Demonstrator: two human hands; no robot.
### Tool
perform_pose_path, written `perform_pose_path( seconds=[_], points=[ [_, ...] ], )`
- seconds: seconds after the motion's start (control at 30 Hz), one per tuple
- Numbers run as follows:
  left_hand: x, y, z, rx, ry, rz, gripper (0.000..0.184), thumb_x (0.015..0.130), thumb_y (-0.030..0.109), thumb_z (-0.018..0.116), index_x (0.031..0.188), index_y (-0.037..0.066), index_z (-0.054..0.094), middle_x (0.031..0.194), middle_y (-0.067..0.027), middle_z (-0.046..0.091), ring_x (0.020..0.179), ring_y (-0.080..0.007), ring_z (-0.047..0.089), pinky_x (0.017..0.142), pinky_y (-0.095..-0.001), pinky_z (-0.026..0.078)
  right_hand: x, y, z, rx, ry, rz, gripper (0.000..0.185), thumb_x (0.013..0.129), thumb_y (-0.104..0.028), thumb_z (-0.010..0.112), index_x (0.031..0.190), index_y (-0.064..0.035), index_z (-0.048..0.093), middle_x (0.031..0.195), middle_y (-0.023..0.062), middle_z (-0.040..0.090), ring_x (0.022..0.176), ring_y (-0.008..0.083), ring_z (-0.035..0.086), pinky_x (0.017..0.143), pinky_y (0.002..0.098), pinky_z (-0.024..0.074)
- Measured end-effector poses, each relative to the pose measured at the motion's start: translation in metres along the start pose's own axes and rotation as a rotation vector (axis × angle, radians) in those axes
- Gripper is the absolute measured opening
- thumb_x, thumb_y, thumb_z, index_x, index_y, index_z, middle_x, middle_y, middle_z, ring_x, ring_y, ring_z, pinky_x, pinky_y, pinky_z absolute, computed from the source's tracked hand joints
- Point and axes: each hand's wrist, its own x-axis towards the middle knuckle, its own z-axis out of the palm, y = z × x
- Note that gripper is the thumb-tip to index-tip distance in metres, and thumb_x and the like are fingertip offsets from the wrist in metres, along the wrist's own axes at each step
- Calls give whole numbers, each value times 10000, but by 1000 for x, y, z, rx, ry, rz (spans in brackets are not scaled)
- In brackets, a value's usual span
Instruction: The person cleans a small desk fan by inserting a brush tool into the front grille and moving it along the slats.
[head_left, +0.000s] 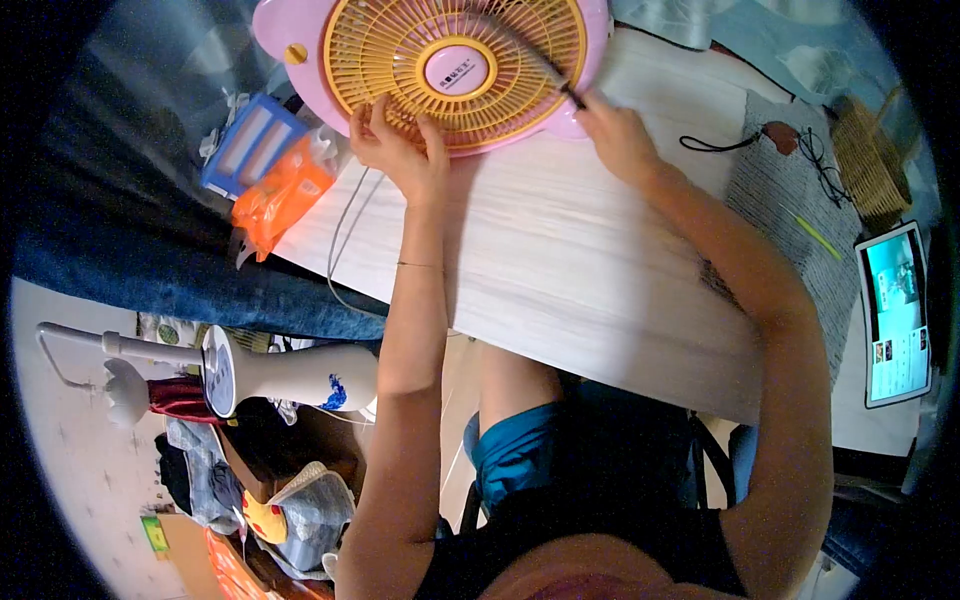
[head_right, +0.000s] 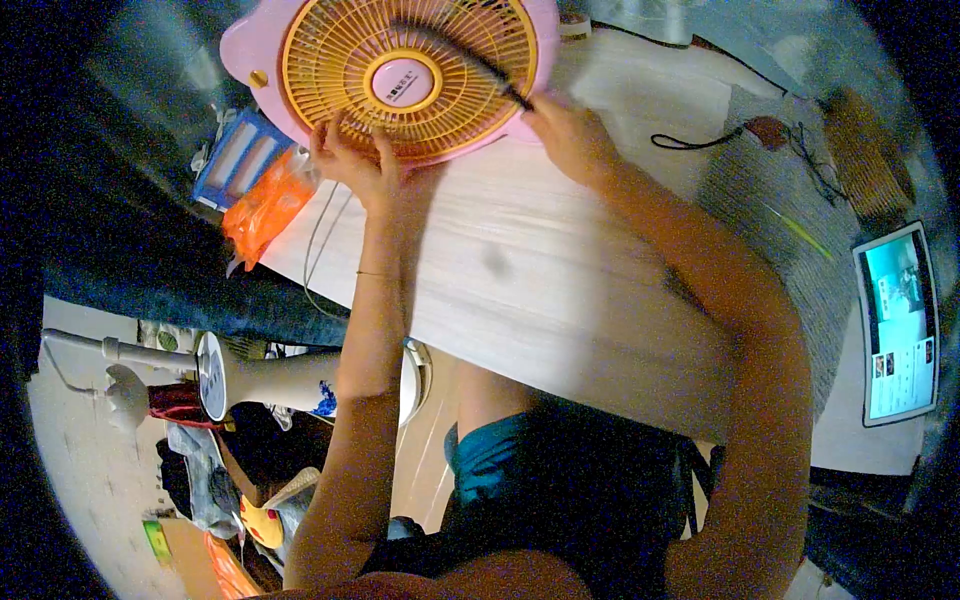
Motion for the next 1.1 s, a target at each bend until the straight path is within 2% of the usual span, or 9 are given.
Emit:
perform_pose_path(
  seconds=[0.1,0.3,0.43,0.53,0.63,0.73,0.83,0.93,1.1],
  points=[
    [-1,-6,4,-19,9,32,456,709,131,567,1115,-5,414,1228,-235,302,1136,-371,268,951,-465,184,7,8,-3,201,33,215,240,867,-242,462,967,-29,508,763,211,556,692,372,555,606,450,434],
    [3,-3,-1,33,-2,55,465,714,128,563,1126,-18,403,1212,-237,322,1122,-361,289,943,-461,191,1,4,3,36,25,-107,216,863,-250,464,920,-47,512,730,179,570,622,369,557,558,447,442],
    [2,3,-2,67,0,-19,505,722,142,568,1183,17,404,1169,-230,339,1063,-350,311,921,-452,210,-5,1,7,-288,-392,-161,237,856,-277,470,931,-59,521,741,184,582,671,359,575,608,452,453],
    [1,-5,-2,76,-33,4,533,727,148,568,1222,47,396,1151,-221,335,1029,-341,309,906,-448,222,-6,-6,5,-147,-214,-200,253,862,-279,463,938,-46,523,717,191,578,654,362,572,592,445,452],
    [0,0,-2,65,-29,-16,486,729,148,565,1172,20,414,1188,-231,313,1078,-353,287,922,-454,212,3,0,8,169,154,24,237,875,-248,454,900,-15,489,644,201,521,580,349,523,545,413,405],
    [2,2,-1,61,20,34,429,725,148,567,1103,-1,429,1215,-238,303,1121,-364,272,941,-460,195,7,19,9,240,131,121,248,883,-246,447,930,-7,491,641,196,501,568,328,498,546,388,398],
    [2,-2,-2,-6,-20,2,388,722,147,568,1050,-9,431,1237,-241,291,1155,-368,255,954,-466,181,0,15,6,49,-64,-45,279,875,-261,448,984,-10,508,840,211,569,728,375,556,622,445,429],
    [2,-4,-4,75,-53,33,392,717,144,570,1050,-8,431,1233,-232,297,1149,-363,262,950,-467,184,-4,-2,6,56,-223,-78,269,876,-246,449,1000,-15,509,877,212,567,772,374,553,650,433,436],
    [2,-4,-3,38,-11,-23,451,715,140,567,1113,-12,419,1192,-245,311,1113,-366,277,946,-468,187,-2,-5,1,56,-129,17,264,873,-241,459,1014,-25,515,867,221,564,777,370,558,661,426,438]
  ],
)
